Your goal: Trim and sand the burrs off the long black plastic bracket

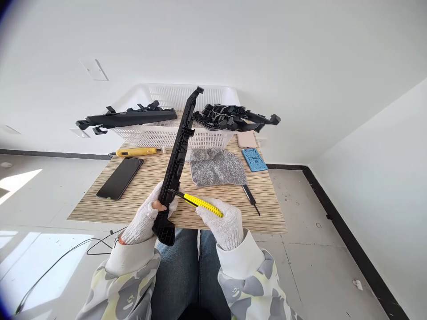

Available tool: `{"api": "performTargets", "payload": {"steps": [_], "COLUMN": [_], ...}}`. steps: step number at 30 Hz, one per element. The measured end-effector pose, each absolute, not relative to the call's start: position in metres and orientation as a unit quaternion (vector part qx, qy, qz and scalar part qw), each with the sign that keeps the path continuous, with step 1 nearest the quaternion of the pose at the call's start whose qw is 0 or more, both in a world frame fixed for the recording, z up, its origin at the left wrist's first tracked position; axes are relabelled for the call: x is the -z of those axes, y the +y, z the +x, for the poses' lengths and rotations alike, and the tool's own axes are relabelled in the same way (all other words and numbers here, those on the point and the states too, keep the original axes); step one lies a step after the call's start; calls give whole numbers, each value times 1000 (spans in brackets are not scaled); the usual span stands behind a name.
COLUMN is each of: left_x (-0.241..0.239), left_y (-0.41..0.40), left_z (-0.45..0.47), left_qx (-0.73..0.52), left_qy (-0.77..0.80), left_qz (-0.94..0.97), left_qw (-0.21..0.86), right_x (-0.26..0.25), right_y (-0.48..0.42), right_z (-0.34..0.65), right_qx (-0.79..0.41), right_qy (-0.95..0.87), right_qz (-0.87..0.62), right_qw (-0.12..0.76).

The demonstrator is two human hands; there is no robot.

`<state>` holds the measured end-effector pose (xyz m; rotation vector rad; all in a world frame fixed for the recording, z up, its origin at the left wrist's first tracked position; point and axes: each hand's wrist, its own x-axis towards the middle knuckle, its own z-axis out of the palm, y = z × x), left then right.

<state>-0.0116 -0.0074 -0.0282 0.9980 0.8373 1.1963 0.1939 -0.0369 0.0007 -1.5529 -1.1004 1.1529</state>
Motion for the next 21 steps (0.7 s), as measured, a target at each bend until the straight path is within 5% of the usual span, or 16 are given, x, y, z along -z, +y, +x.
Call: {"api": "performTargets", "payload": {"steps": [21], "left_x": [20], "left_y": [-9], "left_z": [-12], "left_qx": [-435], "left_qy": [437], "left_qz": [417], "left_qw": [668], "right_x": [3], "right_y": [-37], "right_z": [198], "right_qx": [-486], "right_qy": [-405], "right_qz": [-608], "right_qw": [480]}}
